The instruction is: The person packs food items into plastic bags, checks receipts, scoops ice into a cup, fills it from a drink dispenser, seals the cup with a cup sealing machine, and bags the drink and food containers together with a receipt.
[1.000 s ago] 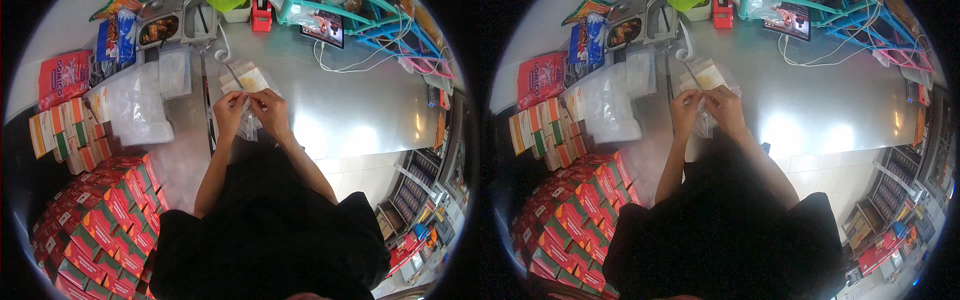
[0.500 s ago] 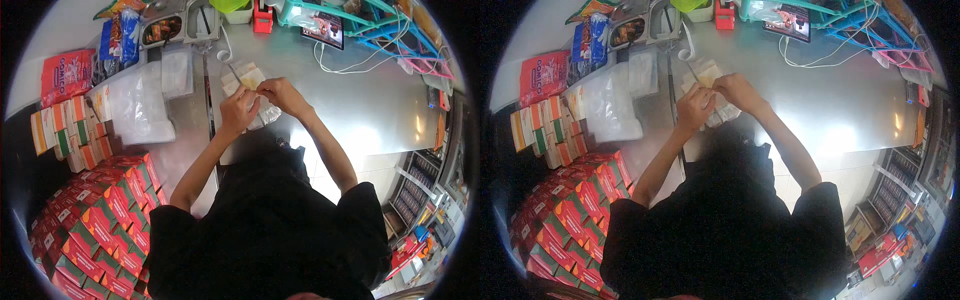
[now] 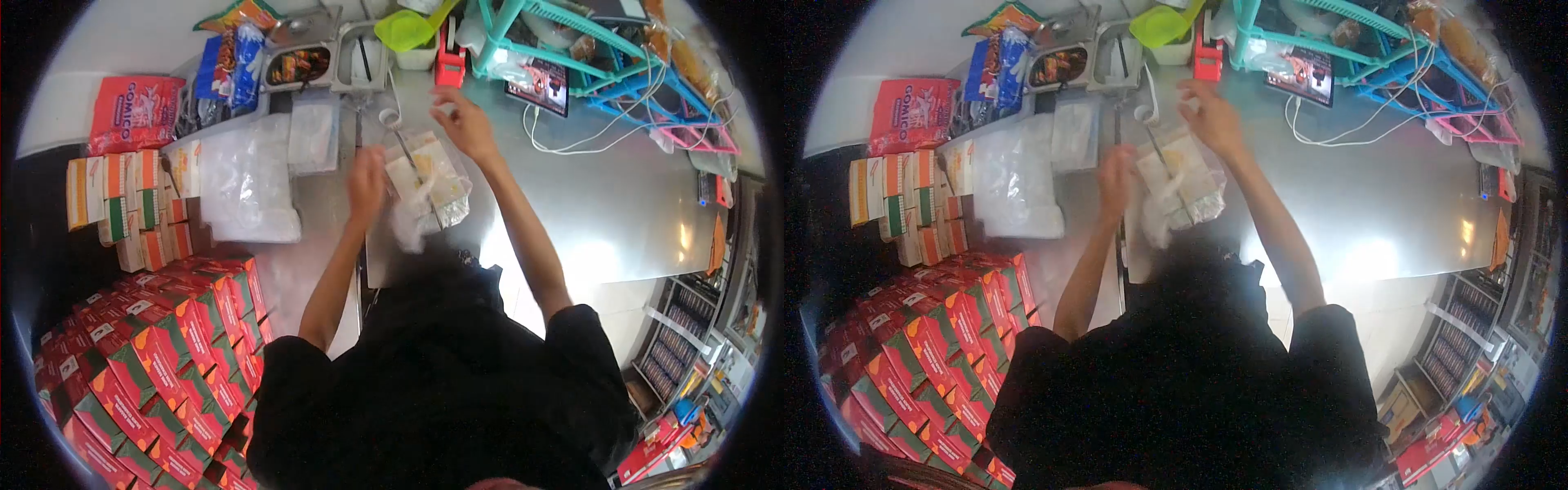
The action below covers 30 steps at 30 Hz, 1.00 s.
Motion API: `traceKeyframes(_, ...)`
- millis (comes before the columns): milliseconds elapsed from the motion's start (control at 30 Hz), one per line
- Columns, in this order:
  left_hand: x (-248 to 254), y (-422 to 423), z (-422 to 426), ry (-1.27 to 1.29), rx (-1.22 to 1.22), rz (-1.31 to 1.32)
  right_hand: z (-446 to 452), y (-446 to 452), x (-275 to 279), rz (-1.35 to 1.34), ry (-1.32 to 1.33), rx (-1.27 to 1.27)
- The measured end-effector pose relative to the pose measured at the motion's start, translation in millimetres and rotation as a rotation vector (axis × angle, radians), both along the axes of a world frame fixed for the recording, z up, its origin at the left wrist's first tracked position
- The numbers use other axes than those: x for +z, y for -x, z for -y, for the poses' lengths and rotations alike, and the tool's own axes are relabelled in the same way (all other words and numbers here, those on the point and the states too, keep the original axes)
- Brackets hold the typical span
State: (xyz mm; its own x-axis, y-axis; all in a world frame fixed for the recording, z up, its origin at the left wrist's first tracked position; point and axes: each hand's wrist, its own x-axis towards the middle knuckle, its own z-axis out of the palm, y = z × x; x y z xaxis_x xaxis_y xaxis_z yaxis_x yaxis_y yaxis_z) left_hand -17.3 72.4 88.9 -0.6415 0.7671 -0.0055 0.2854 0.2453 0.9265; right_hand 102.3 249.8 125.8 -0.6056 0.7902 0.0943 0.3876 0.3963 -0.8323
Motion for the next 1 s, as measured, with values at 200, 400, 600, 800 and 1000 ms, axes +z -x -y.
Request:
traceKeyframes(200, -60, 86, -46, 0.194, -0.142, -0.786, -39, 82, -89, 0.577, -0.486, 0.613)
traceKeyframes(400, -110, 94, -53, 0.187, -0.118, -0.954, -58, 48, -97, 0.326, -0.242, 0.180)
traceKeyframes(600, -70, 85, -50, -0.106, 0.031, -0.389, -38, -9, -44, -0.085, -0.019, -0.253)
traceKeyframes(800, -44, 80, -56, -0.293, 0.325, -0.244, 18, -89, 21, -0.182, 0.023, -0.709)
traceKeyframes(1000, -54, 88, -65, -0.377, 0.272, 0.373, 38, -150, 23, -0.252, 0.085, -0.609)
